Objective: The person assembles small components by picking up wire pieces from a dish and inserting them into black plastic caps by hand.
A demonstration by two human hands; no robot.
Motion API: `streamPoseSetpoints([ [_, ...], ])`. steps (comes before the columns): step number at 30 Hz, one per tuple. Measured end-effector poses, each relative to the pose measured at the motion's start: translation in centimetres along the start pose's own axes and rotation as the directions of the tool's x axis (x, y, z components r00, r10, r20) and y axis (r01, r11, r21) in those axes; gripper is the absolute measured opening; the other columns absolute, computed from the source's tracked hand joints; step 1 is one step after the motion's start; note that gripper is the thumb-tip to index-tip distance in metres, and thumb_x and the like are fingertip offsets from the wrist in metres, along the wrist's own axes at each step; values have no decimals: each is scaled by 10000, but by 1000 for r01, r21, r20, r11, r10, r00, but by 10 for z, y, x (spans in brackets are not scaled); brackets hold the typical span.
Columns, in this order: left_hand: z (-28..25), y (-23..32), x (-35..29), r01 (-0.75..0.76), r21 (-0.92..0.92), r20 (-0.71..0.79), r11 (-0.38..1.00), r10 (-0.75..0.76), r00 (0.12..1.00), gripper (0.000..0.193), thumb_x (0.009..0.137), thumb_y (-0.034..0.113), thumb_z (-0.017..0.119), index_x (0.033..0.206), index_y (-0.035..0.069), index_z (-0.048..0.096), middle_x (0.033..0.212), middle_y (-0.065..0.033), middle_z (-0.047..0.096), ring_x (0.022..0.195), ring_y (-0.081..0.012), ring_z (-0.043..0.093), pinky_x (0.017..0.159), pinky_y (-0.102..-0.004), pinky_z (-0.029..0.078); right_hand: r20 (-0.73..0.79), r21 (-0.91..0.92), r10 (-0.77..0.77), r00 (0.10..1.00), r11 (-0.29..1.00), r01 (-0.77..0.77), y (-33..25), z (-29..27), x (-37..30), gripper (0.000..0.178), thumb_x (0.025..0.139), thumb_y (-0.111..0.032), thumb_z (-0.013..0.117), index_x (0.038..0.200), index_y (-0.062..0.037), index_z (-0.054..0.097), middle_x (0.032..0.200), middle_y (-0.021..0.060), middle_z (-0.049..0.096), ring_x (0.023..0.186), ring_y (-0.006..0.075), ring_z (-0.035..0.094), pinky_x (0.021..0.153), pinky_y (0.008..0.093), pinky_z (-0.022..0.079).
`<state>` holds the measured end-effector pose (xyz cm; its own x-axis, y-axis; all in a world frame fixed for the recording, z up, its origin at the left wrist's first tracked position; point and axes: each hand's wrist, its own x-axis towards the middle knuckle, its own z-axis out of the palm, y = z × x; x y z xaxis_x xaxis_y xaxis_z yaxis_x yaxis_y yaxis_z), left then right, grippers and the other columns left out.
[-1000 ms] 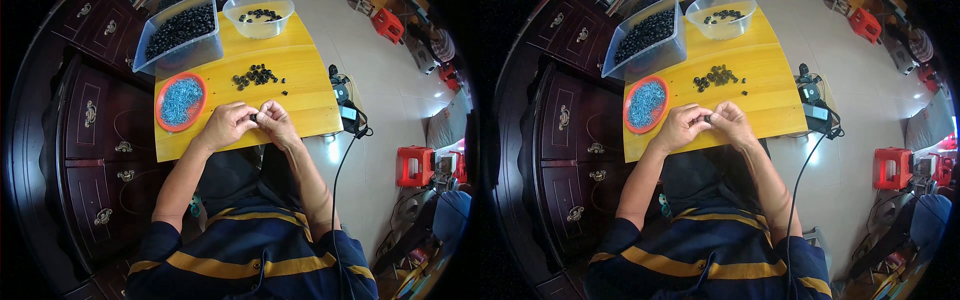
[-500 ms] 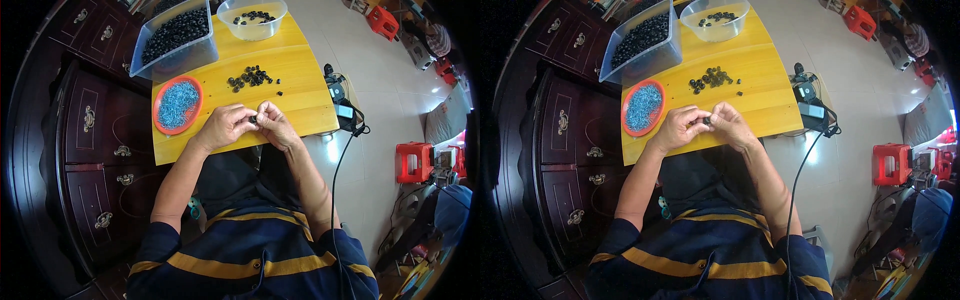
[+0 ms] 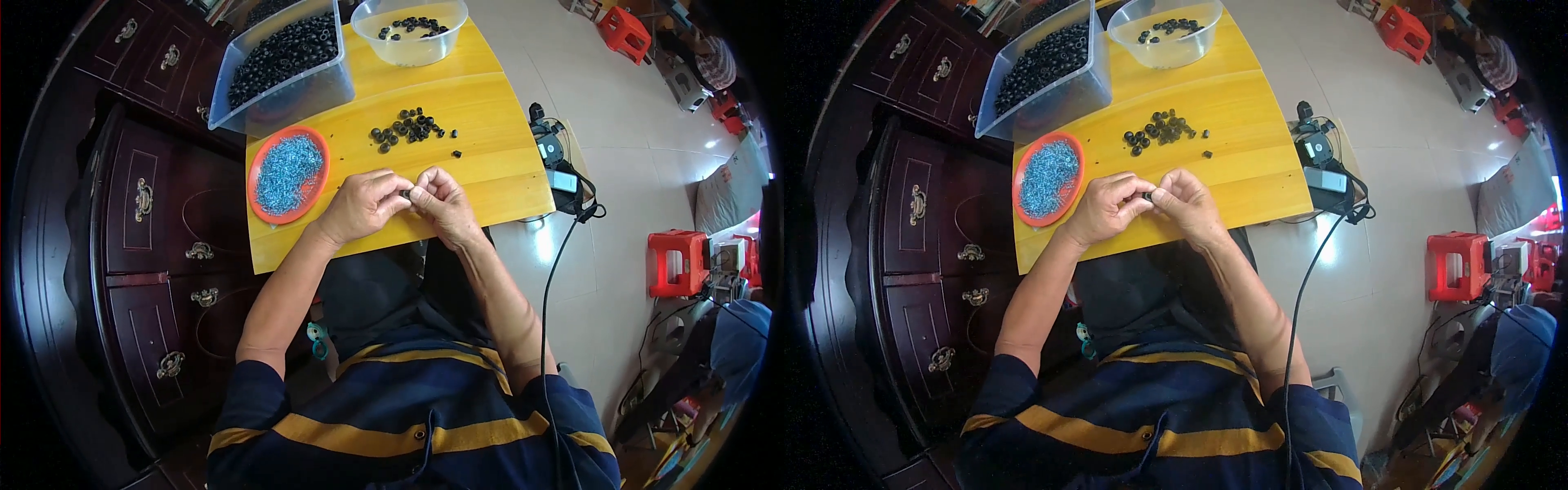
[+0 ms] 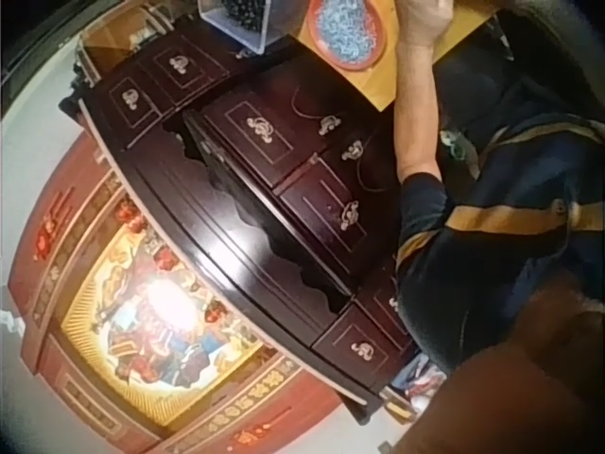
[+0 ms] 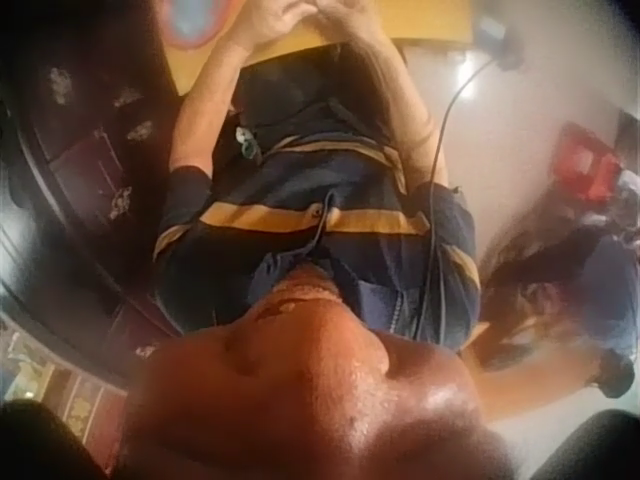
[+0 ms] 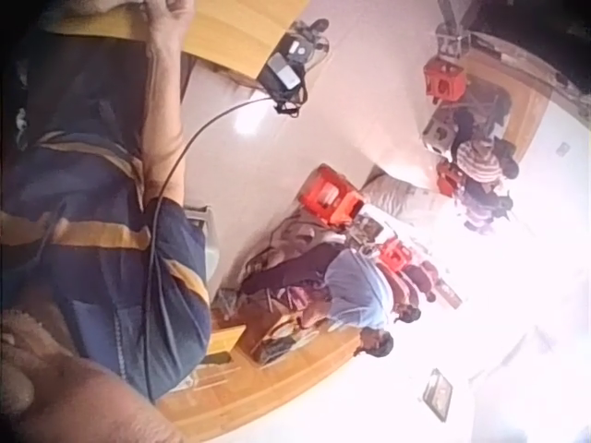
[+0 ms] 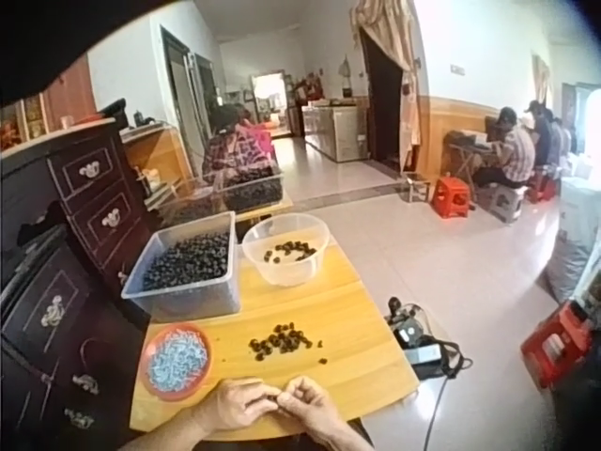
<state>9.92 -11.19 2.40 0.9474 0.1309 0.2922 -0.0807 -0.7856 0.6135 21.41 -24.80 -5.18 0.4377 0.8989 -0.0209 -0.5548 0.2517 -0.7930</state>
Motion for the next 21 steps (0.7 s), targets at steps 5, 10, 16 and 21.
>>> streamPoseSetpoints([
  [5,5,-3,-3,37,-113,-36,993,-41,999,206,803,23,727,1000,32,669,759,-56,582,658,-160,583,604,-280,479,-10,70,-25,1000,997,25,5,-4,2,131,945,-123,649,932,-70,530,821,0,588,768,82,560,719,227,469],
  [10,8,-1,-10,143,-241,-39,960,-157,987,223,810,7,716,1027,26,673,752,-33,568,657,-114,558,610,-255,476,-10,135,-37,999,990,38,4,1,1,131,943,-125,651,941,-66,534,819,7,595,755,82,558,703,224,464],
  [16,15,-2,-12,165,-226,-114,960,-194,974,183,800,34,720,976,38,669,730,-62,587,629,-169,574,596,-295,476,-57,97,-29,998,995,35,6,2,-1,117,939,-102,650,949,-66,540,829,7,605,743,80,560,688,218,460],
  [21,12,1,-13,146,-192,-142,970,-175,974,166,800,6,716,958,32,673,750,-68,617,669,-163,617,606,-293,489,-81,36,-57,995,998,60,11,4,0,112,935,-79,649,953,-67,540,837,3,610,739,78,566,690,211,465],
])
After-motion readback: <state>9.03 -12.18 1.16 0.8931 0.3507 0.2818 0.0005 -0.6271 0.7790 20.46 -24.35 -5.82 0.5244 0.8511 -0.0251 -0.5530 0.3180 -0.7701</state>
